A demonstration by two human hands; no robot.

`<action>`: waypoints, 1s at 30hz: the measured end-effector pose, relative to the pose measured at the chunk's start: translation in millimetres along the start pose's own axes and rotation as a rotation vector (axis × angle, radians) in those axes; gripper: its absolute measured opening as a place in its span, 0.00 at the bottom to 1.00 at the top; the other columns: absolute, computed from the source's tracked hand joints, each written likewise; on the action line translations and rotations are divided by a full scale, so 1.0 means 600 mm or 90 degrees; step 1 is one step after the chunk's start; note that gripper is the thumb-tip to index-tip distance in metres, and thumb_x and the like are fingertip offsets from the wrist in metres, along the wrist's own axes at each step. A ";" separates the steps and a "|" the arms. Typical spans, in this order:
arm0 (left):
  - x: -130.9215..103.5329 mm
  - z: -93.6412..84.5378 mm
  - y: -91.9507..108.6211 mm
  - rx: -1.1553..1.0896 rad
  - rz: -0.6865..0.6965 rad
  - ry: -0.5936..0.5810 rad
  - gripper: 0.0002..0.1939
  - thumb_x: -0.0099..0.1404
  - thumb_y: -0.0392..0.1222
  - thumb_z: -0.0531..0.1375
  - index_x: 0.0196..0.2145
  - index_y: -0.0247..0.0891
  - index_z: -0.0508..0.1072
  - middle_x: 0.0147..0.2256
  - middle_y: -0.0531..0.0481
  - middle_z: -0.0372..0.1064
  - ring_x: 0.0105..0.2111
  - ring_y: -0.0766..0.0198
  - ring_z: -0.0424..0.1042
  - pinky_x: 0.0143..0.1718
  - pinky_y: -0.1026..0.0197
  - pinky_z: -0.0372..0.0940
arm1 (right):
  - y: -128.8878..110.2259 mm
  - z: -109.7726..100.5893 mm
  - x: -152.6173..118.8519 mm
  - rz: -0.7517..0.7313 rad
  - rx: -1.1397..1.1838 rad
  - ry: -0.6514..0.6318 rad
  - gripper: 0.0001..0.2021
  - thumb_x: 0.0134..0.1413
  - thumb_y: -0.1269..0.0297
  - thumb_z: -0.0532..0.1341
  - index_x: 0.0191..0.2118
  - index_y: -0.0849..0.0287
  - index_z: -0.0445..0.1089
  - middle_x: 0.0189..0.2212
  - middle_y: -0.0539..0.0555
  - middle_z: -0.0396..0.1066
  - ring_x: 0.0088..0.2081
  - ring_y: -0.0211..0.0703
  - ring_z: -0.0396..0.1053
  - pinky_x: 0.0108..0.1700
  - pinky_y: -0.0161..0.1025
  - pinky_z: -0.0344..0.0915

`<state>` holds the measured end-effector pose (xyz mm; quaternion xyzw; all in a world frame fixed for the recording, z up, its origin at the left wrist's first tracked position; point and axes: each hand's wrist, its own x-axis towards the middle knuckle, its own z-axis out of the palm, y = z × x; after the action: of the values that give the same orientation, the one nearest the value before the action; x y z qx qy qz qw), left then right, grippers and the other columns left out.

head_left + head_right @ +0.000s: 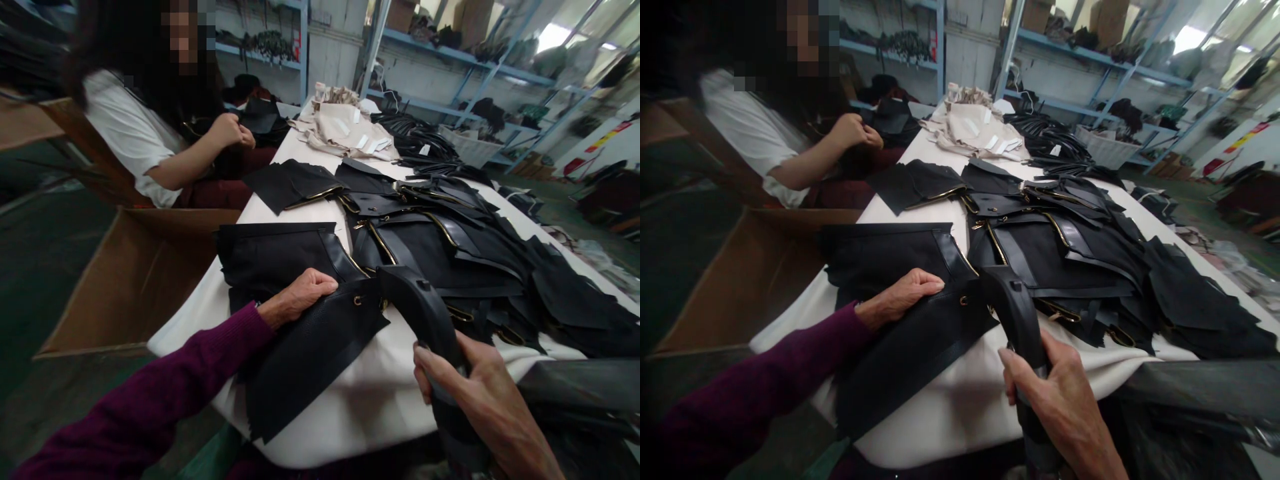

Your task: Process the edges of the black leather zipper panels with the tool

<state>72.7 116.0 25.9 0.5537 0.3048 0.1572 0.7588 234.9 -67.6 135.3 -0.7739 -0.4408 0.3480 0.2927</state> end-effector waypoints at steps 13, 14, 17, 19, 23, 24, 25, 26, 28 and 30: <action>-0.035 0.017 0.021 0.206 0.095 -0.075 0.13 0.57 0.46 0.55 0.32 0.32 0.71 0.24 0.53 0.65 0.21 0.70 0.61 0.23 0.67 0.54 | -0.011 0.017 0.030 -0.039 0.038 0.000 0.14 0.53 0.58 0.57 0.21 0.58 0.62 0.14 0.45 0.63 0.17 0.33 0.59 0.18 0.29 0.57; -0.038 0.021 0.030 0.285 0.138 -0.056 0.11 0.57 0.43 0.55 0.32 0.32 0.71 0.24 0.53 0.64 0.22 0.69 0.61 0.23 0.67 0.53 | -0.009 0.005 0.025 -0.031 0.034 0.019 0.14 0.53 0.57 0.57 0.21 0.58 0.62 0.14 0.45 0.63 0.16 0.33 0.59 0.18 0.29 0.56; -0.037 0.020 0.079 0.555 0.303 0.057 0.07 0.56 0.36 0.53 0.28 0.32 0.71 0.22 0.53 0.62 0.22 0.70 0.58 0.25 0.67 0.52 | 0.006 -0.029 -0.007 -0.001 0.028 0.048 0.17 0.54 0.52 0.56 0.21 0.58 0.64 0.15 0.46 0.63 0.16 0.33 0.58 0.16 0.30 0.56; -0.030 0.008 0.138 0.717 0.390 0.139 0.07 0.55 0.32 0.53 0.27 0.31 0.70 0.22 0.52 0.60 0.23 0.69 0.59 0.28 0.66 0.52 | 0.019 -0.044 -0.033 0.015 0.017 0.066 0.19 0.53 0.50 0.55 0.20 0.58 0.64 0.14 0.46 0.62 0.15 0.33 0.57 0.15 0.30 0.54; -0.032 -0.010 0.276 1.015 0.510 0.341 0.10 0.57 0.30 0.50 0.33 0.24 0.69 0.28 0.48 0.60 0.32 0.63 0.64 0.36 0.61 0.52 | 0.041 -0.059 -0.080 0.021 -0.006 0.105 0.22 0.51 0.46 0.55 0.16 0.58 0.62 0.13 0.46 0.60 0.16 0.34 0.56 0.17 0.31 0.55; -0.038 -0.006 0.300 1.076 0.535 0.358 0.11 0.59 0.30 0.48 0.35 0.23 0.68 0.30 0.47 0.60 0.34 0.62 0.64 0.37 0.59 0.52 | 0.044 -0.061 -0.090 0.021 -0.003 0.103 0.22 0.51 0.46 0.55 0.16 0.57 0.62 0.13 0.46 0.61 0.16 0.35 0.57 0.18 0.32 0.55; -0.045 0.003 0.315 1.127 0.554 0.346 0.12 0.61 0.29 0.46 0.37 0.22 0.67 0.31 0.46 0.59 0.34 0.62 0.64 0.38 0.59 0.52 | 0.048 -0.063 -0.099 0.019 0.004 0.096 0.22 0.51 0.46 0.55 0.16 0.57 0.63 0.14 0.47 0.61 0.17 0.36 0.58 0.19 0.32 0.55; -0.054 0.015 0.318 1.171 0.568 0.308 0.13 0.62 0.29 0.44 0.37 0.23 0.67 0.32 0.46 0.60 0.34 0.62 0.64 0.37 0.59 0.53 | 0.050 -0.064 -0.108 0.017 0.008 0.087 0.22 0.51 0.46 0.54 0.17 0.57 0.63 0.15 0.47 0.62 0.18 0.36 0.58 0.19 0.33 0.56; -0.069 0.045 0.288 1.234 0.581 0.186 0.14 0.64 0.29 0.43 0.36 0.25 0.67 0.33 0.45 0.60 0.32 0.64 0.64 0.34 0.60 0.53 | 0.054 -0.063 -0.123 0.007 0.013 0.074 0.22 0.50 0.46 0.55 0.16 0.57 0.63 0.15 0.48 0.63 0.19 0.38 0.60 0.20 0.33 0.57; -0.080 0.075 0.217 1.271 0.574 0.060 0.15 0.63 0.27 0.42 0.33 0.29 0.67 0.32 0.44 0.61 0.29 0.65 0.64 0.30 0.61 0.54 | 0.060 -0.059 -0.137 0.011 0.028 0.077 0.21 0.50 0.46 0.55 0.18 0.57 0.64 0.14 0.48 0.63 0.19 0.39 0.61 0.21 0.34 0.59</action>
<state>77.5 99.0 170.4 0.9730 0.0933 0.1238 -0.1707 250.3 -161.4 151.8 -0.7906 -0.4078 0.3129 0.3328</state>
